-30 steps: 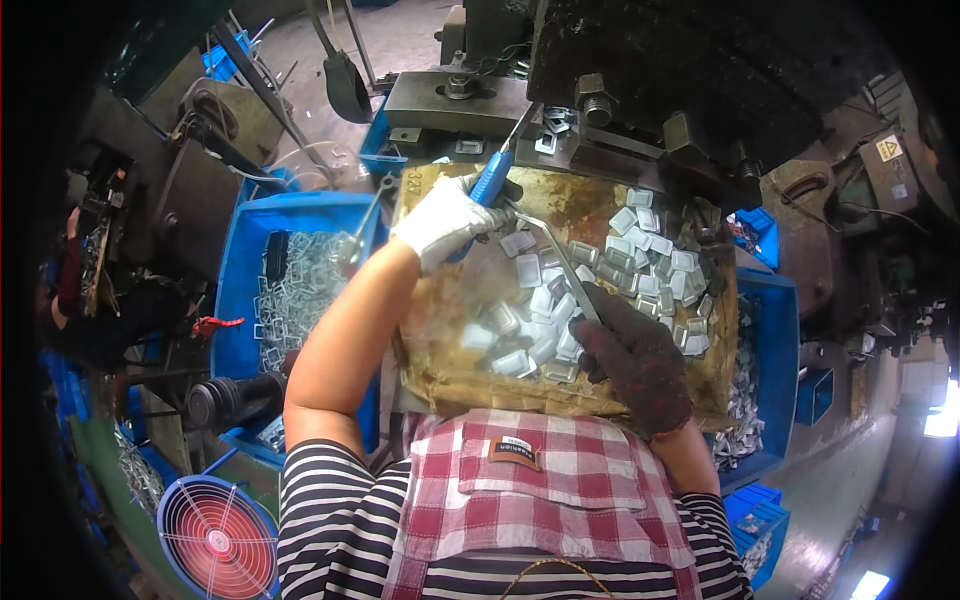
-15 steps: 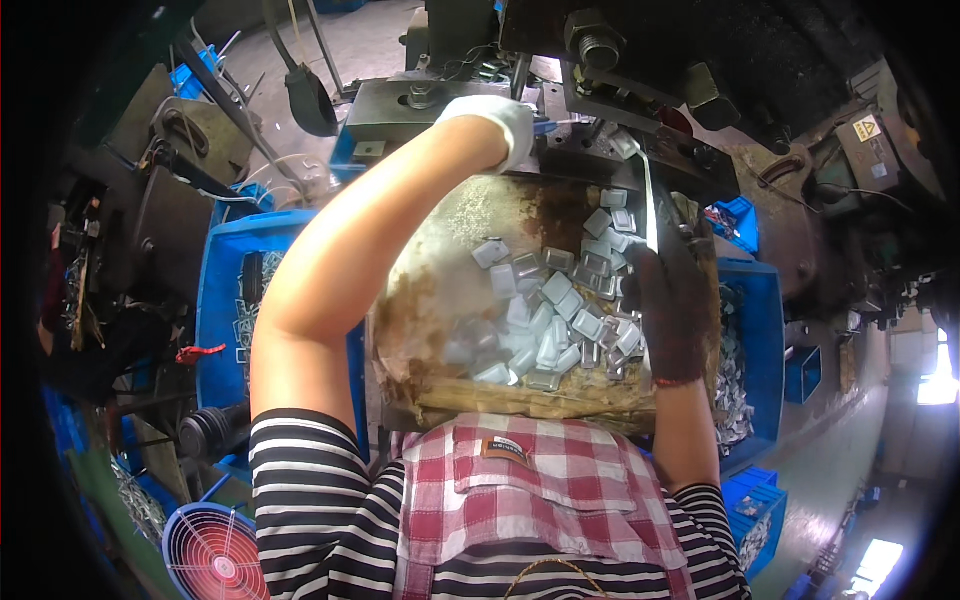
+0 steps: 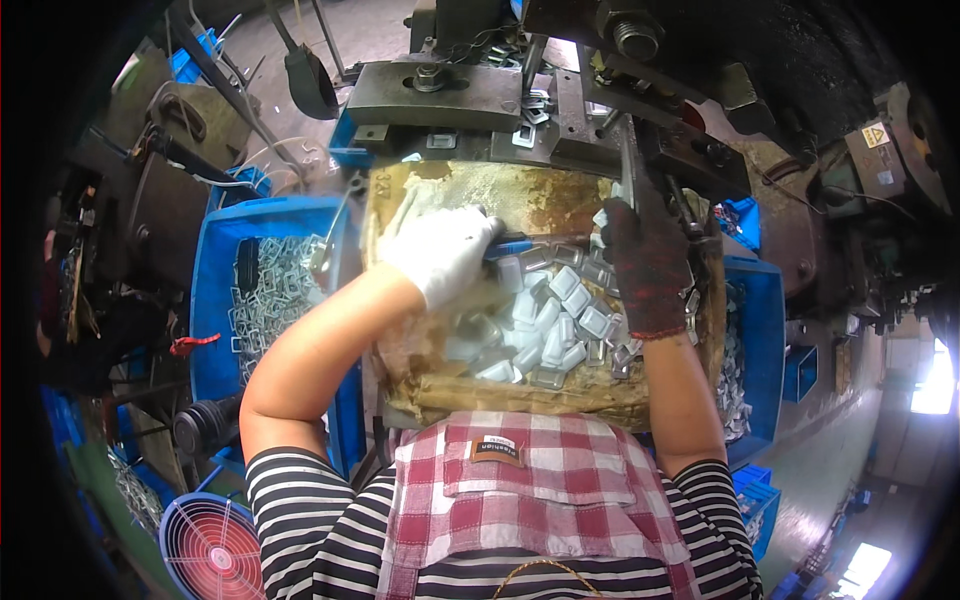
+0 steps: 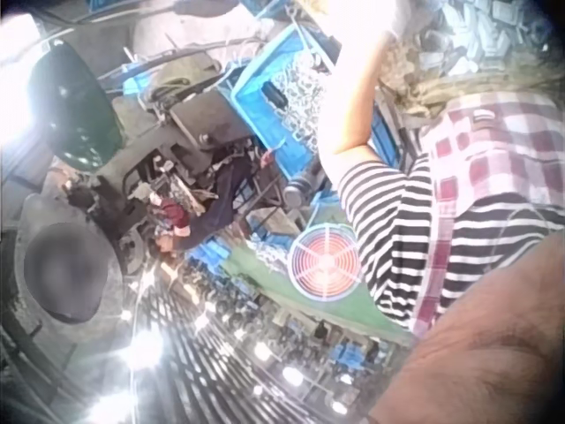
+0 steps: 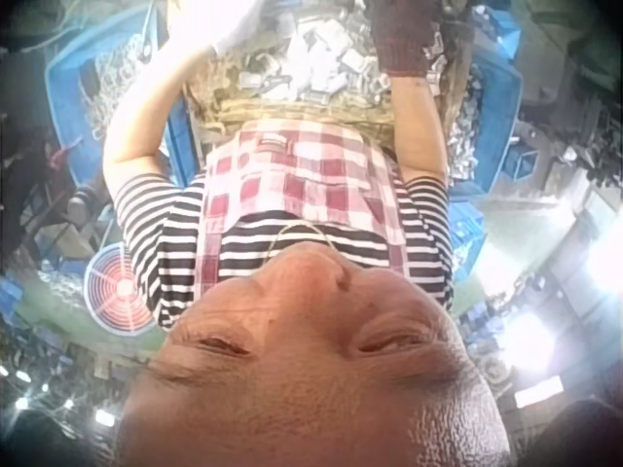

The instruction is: The person places small metal pieces into a press machine one at a time using hand tools to stamp them. Afterward, the person lifts the board and dumps the stamped metal pieces into a blue container.

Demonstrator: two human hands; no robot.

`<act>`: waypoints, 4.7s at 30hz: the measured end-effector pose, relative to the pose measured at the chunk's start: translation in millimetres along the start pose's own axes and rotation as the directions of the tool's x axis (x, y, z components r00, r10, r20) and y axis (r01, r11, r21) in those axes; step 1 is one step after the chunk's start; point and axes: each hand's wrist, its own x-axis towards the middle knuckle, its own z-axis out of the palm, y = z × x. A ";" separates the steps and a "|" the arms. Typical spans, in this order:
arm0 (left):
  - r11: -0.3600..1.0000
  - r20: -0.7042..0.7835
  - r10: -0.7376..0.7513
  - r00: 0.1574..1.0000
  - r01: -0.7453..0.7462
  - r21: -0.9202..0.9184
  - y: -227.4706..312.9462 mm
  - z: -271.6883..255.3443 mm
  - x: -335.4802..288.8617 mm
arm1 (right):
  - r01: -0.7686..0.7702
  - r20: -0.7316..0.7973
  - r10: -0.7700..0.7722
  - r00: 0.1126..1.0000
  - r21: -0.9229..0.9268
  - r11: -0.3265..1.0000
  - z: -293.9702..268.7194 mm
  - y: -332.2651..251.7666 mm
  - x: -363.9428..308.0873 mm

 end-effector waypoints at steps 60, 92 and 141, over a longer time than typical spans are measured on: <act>0.940 -0.120 -0.250 0.961 0.271 0.206 5.4 -76.3 113.9 | -0.297 0.173 0.258 0.951 0.261 0.919 -47.2 -27.2 -14.6; 0.462 -0.160 -0.465 0.871 0.084 -0.883 -32.1 27.5 20.4 | -0.546 0.484 0.349 0.803 0.360 0.756 -48.3 -43.1 -81.6; 0.976 -0.162 -0.213 0.963 0.205 -0.068 -14.1 -36.8 78.3 | -0.284 0.090 0.272 0.958 0.431 0.857 3.6 -14.5 -6.1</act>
